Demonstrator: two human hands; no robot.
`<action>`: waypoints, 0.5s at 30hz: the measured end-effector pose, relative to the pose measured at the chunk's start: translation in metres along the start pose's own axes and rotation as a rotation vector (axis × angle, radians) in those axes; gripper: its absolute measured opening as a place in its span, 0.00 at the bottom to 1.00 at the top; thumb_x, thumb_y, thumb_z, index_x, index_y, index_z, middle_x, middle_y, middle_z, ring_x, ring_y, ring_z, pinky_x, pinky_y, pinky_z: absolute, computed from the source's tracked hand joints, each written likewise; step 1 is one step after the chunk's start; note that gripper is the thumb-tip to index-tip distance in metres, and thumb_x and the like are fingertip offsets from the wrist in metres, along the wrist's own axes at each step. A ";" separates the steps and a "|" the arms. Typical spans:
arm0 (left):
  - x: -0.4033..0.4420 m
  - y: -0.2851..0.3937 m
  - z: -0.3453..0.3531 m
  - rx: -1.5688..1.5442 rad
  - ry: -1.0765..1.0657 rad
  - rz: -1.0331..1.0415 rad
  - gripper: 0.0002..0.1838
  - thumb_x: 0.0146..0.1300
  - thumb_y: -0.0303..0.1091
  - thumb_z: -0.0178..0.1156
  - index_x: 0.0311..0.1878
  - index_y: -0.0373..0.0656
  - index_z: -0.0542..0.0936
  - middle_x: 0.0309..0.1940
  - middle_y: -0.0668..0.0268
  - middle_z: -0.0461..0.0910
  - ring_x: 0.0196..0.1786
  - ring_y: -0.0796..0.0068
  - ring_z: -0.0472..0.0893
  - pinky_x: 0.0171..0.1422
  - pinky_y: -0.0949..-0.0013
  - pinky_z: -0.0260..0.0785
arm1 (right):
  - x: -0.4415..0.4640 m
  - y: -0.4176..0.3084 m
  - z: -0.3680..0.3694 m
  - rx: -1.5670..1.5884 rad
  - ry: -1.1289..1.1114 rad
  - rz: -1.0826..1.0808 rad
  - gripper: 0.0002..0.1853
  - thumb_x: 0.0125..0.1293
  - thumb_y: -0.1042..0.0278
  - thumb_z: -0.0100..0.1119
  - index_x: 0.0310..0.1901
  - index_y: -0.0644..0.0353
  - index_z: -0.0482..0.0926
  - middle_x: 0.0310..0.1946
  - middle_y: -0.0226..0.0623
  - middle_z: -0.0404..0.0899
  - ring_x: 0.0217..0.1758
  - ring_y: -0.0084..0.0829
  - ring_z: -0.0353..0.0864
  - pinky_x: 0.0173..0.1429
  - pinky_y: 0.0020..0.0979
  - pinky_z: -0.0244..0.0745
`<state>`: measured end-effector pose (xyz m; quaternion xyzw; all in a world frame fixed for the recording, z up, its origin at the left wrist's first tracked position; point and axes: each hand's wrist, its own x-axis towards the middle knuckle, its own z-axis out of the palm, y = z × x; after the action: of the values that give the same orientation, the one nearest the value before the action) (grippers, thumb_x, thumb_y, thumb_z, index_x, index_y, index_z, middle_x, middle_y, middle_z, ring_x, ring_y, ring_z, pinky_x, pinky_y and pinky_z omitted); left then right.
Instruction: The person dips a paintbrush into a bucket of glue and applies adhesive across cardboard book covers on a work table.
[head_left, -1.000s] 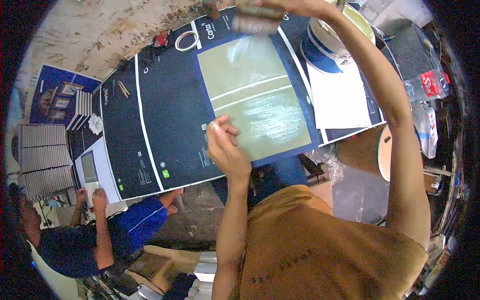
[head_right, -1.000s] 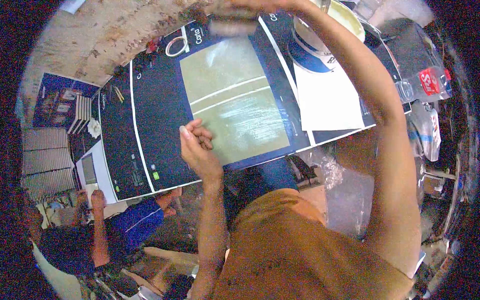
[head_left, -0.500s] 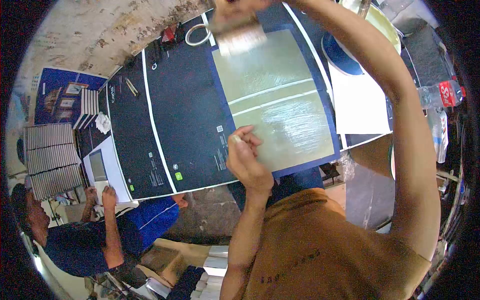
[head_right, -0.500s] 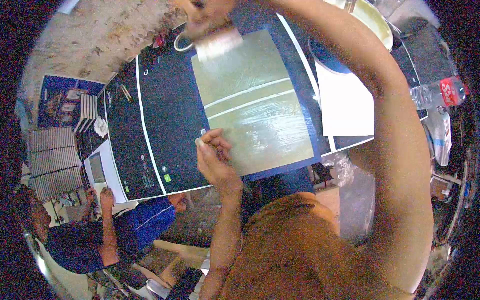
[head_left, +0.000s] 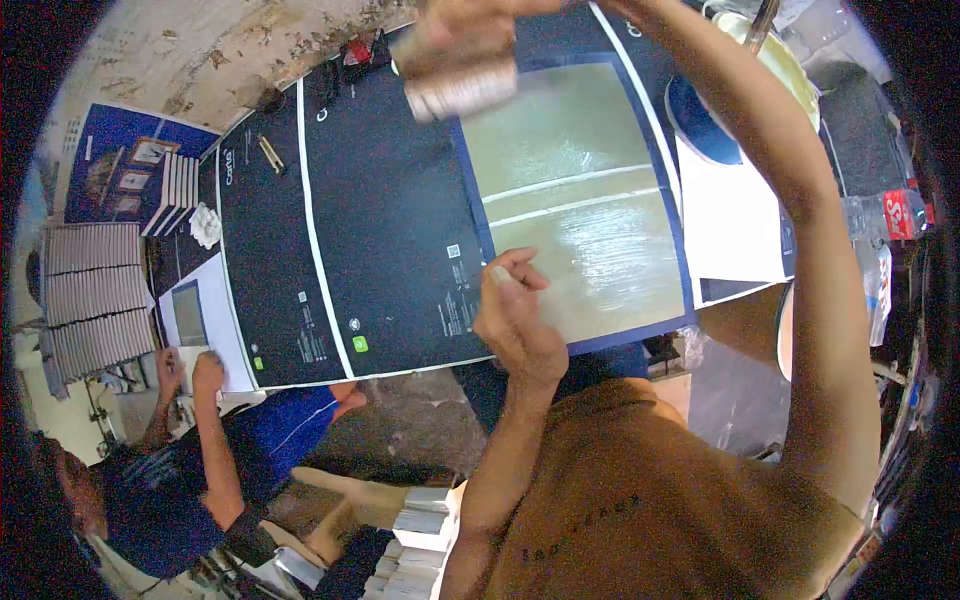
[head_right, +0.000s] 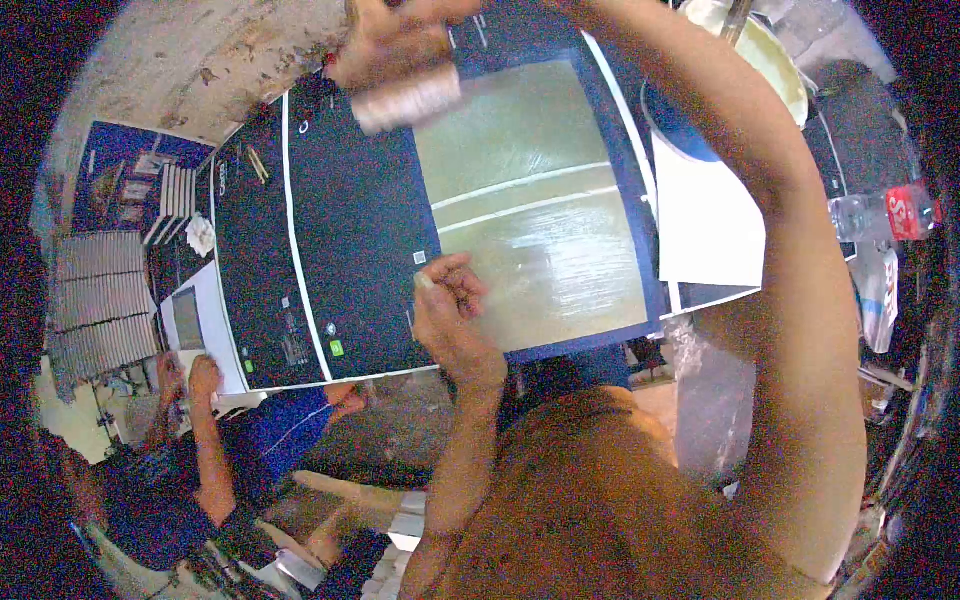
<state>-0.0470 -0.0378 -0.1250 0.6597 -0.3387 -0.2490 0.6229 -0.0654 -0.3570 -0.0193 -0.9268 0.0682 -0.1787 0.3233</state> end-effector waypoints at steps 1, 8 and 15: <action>0.000 -0.001 0.001 -0.019 0.000 0.000 0.26 0.76 0.49 0.35 0.43 0.37 0.78 0.24 0.69 0.71 0.26 0.82 0.67 0.30 0.76 0.57 | -0.010 -0.006 0.003 0.085 -0.119 0.035 0.10 0.60 0.66 0.61 0.38 0.64 0.80 0.28 0.31 0.80 0.32 0.25 0.76 0.37 0.30 0.74; -0.001 -0.002 -0.004 -0.004 -0.007 0.033 0.24 0.75 0.44 0.36 0.43 0.34 0.77 0.22 0.66 0.71 0.24 0.79 0.67 0.28 0.72 0.57 | -0.058 -0.009 -0.031 -0.405 0.297 0.490 0.11 0.60 0.60 0.63 0.30 0.61 0.81 0.23 0.29 0.78 0.27 0.23 0.74 0.31 0.29 0.69; 0.000 0.002 -0.003 0.005 0.007 0.048 0.23 0.76 0.43 0.37 0.41 0.35 0.77 0.21 0.68 0.70 0.21 0.80 0.65 0.26 0.72 0.56 | -0.112 -0.017 -0.029 -0.368 0.250 0.497 0.13 0.60 0.58 0.61 0.28 0.61 0.80 0.28 0.43 0.82 0.33 0.33 0.80 0.37 0.36 0.75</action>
<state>-0.0452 -0.0356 -0.1224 0.6538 -0.3530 -0.2310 0.6281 -0.1799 -0.3334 -0.0196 -0.8956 0.3623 -0.1914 0.1731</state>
